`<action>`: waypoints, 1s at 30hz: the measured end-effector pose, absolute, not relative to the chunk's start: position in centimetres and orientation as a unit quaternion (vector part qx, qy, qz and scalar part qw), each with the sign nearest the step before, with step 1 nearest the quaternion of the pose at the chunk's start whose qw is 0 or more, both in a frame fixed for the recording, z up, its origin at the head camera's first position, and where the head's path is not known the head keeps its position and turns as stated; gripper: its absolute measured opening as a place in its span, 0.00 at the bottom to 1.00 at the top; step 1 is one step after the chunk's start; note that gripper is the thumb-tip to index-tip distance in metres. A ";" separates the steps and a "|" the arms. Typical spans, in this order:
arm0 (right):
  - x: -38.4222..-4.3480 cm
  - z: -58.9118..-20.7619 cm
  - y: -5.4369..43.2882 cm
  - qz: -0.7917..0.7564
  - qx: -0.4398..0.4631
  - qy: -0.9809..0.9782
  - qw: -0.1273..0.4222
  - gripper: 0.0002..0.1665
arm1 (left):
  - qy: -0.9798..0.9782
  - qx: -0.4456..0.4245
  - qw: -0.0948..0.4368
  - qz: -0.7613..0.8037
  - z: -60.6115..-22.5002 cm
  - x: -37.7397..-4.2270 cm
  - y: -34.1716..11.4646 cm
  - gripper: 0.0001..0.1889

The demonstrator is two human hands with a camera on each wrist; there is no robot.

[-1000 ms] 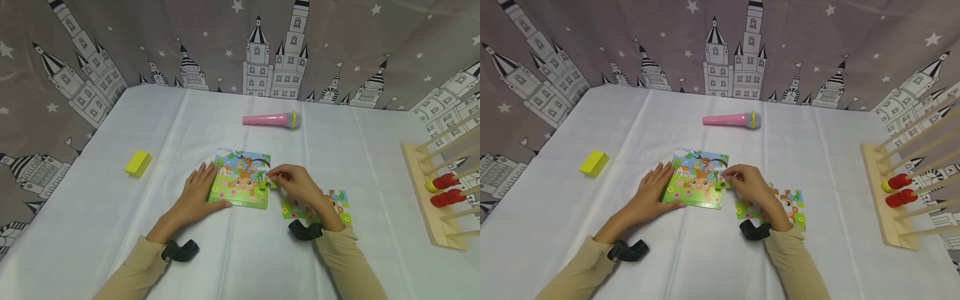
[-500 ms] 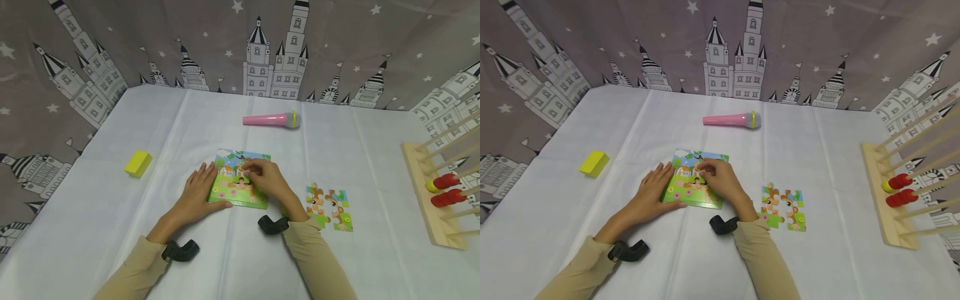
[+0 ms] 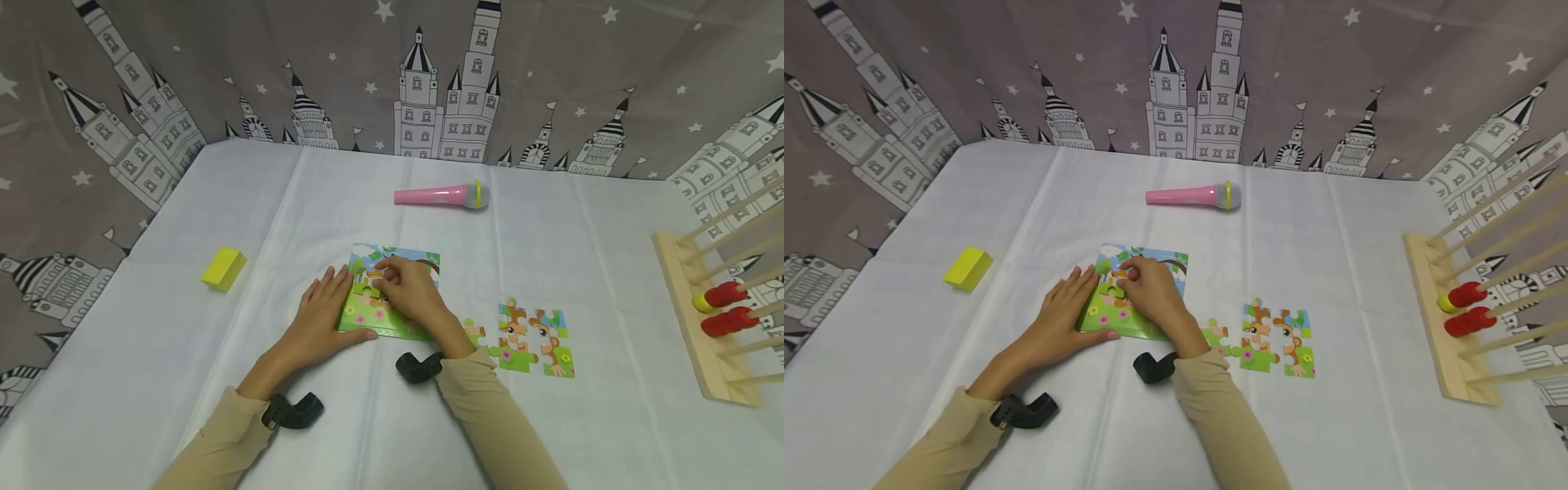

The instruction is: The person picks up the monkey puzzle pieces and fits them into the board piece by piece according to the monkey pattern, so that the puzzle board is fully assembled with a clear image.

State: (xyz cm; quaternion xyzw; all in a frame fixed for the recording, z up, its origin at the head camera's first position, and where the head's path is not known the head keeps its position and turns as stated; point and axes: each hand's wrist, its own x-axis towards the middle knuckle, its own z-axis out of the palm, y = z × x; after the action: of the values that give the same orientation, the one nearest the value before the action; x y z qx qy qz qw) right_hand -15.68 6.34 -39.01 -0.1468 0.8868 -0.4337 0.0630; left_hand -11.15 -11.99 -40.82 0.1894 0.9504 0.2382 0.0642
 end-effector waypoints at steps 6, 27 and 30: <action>-15.8 -39.0 5.7 -0.405 -0.140 0.902 0.062 0.15 | 0.949 0.193 0.053 0.242 -41.0 -11.1 -12.0 0.53; -15.2 -39.2 4.8 -0.272 -0.156 0.950 0.015 0.18 | 0.949 0.195 0.051 0.240 -40.9 -11.1 -12.0 0.53; -15.1 -39.4 4.9 -0.288 -0.154 0.945 0.012 0.16 | 0.949 0.195 0.053 0.241 -41.0 -11.2 -12.0 0.53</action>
State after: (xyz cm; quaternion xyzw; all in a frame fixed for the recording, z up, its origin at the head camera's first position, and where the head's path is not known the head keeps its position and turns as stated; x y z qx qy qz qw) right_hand -15.07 4.89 -39.39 -0.1541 0.9452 -0.2876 0.0124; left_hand -11.18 -11.98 -40.97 0.1950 0.9494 0.2407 0.0527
